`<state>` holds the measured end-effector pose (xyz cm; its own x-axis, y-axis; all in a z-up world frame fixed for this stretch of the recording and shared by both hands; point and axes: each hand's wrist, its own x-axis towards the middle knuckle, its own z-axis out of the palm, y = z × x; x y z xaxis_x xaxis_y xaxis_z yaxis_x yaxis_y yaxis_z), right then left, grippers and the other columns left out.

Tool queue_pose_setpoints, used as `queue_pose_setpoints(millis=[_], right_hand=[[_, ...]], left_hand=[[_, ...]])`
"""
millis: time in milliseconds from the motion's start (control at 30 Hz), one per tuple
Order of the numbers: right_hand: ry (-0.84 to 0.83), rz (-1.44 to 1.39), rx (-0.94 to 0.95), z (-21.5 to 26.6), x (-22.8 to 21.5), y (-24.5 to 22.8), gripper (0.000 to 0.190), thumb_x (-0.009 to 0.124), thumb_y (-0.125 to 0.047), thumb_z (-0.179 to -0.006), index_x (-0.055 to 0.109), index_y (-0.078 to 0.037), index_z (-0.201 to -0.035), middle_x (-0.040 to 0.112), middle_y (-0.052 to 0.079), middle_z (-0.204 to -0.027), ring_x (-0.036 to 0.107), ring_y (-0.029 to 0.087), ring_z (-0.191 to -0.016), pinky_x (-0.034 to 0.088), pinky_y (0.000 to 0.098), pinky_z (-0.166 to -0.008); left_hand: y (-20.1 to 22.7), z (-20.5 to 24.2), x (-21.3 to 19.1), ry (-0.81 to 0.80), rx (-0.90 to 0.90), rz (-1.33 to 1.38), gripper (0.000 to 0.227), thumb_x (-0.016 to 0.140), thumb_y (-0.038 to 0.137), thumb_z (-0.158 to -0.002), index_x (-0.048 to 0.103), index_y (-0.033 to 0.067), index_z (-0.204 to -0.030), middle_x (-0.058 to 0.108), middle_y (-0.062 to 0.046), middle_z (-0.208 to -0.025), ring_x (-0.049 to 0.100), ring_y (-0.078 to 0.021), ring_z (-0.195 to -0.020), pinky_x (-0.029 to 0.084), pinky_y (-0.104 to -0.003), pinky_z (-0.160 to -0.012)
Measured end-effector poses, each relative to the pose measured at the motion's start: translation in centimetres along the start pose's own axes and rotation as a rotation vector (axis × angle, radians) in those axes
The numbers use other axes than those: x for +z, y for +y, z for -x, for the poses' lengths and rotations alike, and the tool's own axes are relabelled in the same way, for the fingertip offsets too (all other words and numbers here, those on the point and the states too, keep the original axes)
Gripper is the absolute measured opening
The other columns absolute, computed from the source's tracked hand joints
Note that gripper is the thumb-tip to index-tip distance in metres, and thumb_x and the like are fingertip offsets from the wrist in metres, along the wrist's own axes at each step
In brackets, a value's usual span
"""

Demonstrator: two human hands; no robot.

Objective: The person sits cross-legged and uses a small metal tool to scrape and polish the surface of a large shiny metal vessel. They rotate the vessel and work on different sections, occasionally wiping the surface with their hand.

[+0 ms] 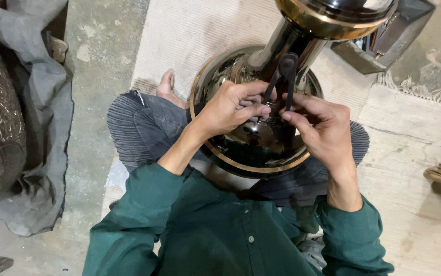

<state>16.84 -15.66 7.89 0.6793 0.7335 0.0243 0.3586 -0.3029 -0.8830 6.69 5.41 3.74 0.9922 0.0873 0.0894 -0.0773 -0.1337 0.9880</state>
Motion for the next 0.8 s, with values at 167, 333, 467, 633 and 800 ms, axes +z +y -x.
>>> queue_pose_setpoints(millis=[167,333,467,633,800], right_hand=[[-0.022,-0.012,0.009,-0.2,-0.3,-0.2,0.031,0.078,0.001,-0.092,0.073,0.002,-0.123,0.077,0.013,-0.097,0.071,0.012,-0.086,0.056,0.0243,-0.076],[-0.067,0.005,-0.015,-0.4,-1.3,-0.1,0.032,0.079,-0.001,-0.094,0.073,0.001,-0.125,0.076,0.013,-0.1,0.071,0.013,-0.088,0.056,0.0246,-0.077],[-0.12,0.063,0.002,-0.3,-2.3,0.2,0.029,0.08,-0.003,-0.093,0.074,0.0,-0.121,0.077,0.012,-0.098,0.074,0.014,-0.084,0.055,0.0252,-0.071],[-0.121,0.078,-0.031,-0.2,-2.9,0.8,0.028,0.083,-0.006,-0.09,0.075,0.0,-0.117,0.078,0.012,-0.099,0.076,0.014,-0.085,0.059,0.0254,-0.073],[-0.115,0.056,0.007,0.3,-2.5,1.7,0.021,0.084,-0.007,-0.089,0.078,-0.001,-0.108,0.078,0.01,-0.091,0.074,0.012,-0.077,0.057,0.0248,-0.067]], left_hand=[[0.2,0.0,-0.3,-0.022,-0.003,-0.024,0.031,0.076,0.012,-0.097,0.069,0.0052,-0.126,0.07,-0.003,-0.072,0.057,-0.0029,-0.063,0.047,-0.024,-0.057],[0.2,-0.1,-0.4,-0.036,-0.008,0.012,0.028,0.076,0.012,-0.099,0.07,0.0043,-0.125,0.068,-0.003,-0.074,0.057,-0.002,-0.068,0.05,-0.023,-0.061],[0.6,-0.3,-0.5,-0.064,-0.012,-0.022,0.025,0.077,0.01,-0.098,0.071,0.0032,-0.121,0.068,-0.003,-0.074,0.057,-0.0025,-0.068,0.05,-0.023,-0.061],[1.3,-1.0,-0.2,-0.107,-0.022,-0.06,0.028,0.074,0.005,-0.096,0.071,0.0039,-0.124,0.073,-0.003,-0.076,0.062,-0.0034,-0.067,0.05,-0.023,-0.061],[1.6,-1.1,-0.2,-0.129,0.003,-0.083,0.029,0.071,0.002,-0.096,0.07,0.0037,-0.125,0.075,-0.005,-0.079,0.068,-0.0049,-0.071,0.054,-0.023,-0.064]])
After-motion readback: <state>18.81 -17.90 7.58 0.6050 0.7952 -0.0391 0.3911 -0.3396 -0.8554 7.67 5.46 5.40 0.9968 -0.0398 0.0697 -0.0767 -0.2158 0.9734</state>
